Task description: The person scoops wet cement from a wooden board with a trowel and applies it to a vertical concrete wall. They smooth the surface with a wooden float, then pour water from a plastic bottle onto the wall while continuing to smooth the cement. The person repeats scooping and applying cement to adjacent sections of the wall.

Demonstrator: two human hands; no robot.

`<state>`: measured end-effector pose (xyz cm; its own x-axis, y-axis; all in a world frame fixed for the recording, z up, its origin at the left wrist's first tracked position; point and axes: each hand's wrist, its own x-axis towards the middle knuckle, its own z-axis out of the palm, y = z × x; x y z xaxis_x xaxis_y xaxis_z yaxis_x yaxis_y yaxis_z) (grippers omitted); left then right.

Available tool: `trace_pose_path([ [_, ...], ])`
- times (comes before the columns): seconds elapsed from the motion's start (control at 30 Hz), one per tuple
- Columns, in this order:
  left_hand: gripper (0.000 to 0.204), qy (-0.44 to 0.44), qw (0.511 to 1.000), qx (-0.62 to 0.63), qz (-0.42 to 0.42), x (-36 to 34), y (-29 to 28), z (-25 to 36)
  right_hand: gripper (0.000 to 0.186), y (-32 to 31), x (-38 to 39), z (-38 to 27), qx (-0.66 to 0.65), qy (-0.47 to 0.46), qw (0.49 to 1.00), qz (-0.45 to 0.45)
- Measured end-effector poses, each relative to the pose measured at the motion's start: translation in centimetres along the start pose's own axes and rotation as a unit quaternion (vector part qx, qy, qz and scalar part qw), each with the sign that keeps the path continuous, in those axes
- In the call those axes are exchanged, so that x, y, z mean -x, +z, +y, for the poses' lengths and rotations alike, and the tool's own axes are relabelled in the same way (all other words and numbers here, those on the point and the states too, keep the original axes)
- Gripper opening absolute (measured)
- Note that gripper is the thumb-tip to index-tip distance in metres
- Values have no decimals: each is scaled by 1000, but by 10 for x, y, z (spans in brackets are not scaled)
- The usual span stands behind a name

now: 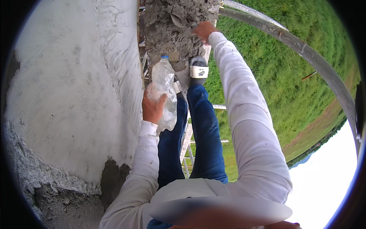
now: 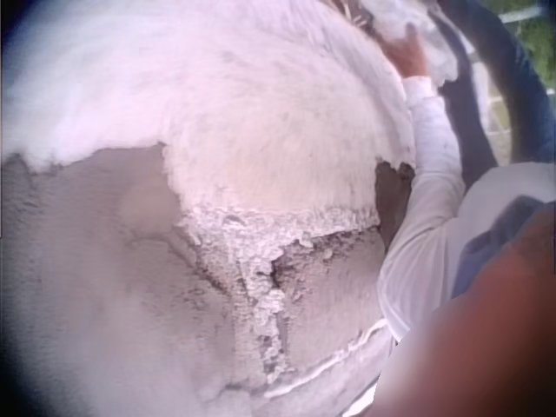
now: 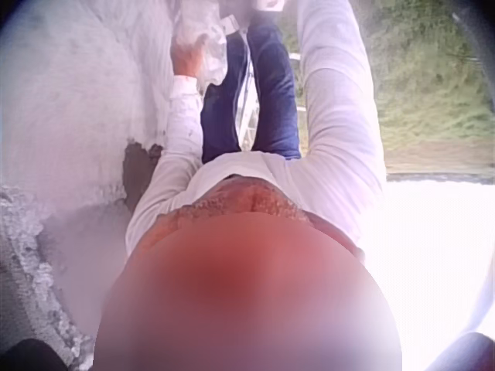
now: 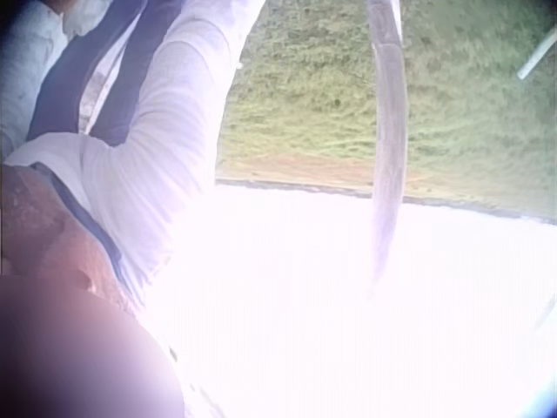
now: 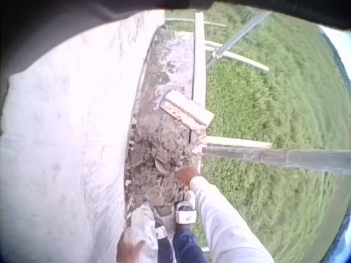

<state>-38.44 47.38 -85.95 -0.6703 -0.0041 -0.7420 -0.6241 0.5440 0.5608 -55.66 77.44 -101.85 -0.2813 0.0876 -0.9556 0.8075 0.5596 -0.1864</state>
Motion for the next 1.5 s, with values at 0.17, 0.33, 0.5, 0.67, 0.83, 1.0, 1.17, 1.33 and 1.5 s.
trace_pose_path([
  [0.17, 62, 31, 999, 13, 22, -15, -10, 34, 30, 26, 26, 4, -303, 18, 944, -129],
  [0.33, 54, 31, 999, 24, 13, -42, -20, 77, 34, -1, 91, 29, 21, -244, 954, 172],
  [0.5, 56, 16, 980, -166, -105, -119, -10, 94, 37, -28, 34, 3, 191, -222, 914, 282],
  [0.67, 62, -98, 955, -213, -181, -175, 20, 80, 29, 57, -3, 16, 283, -98, 939, 172],
  [0.83, 65, -98, 959, -197, -180, -175, 24, 72, 25, 85, 56, 68, 190, -108, 949, 229],
  [1.0, 55, -2, 961, -185, -207, -174, 13, 73, 24, 112, 56, 65, 145, -101, 945, 275],
  [1.17, 44, -184, 954, -35, -233, -173, 3, 83, 24, 144, 26, 66, 218, -111, 951, 188],
  [1.33, 41, -242, 943, 38, -224, -175, 0, 82, 19, 83, 69, 100, 263, -128, 935, 199],
  [1.5, 46, -203, 940, 139, -236, -199, -4, 65, 21, 21, 22, 45, 192, -107, 914, 340],
])
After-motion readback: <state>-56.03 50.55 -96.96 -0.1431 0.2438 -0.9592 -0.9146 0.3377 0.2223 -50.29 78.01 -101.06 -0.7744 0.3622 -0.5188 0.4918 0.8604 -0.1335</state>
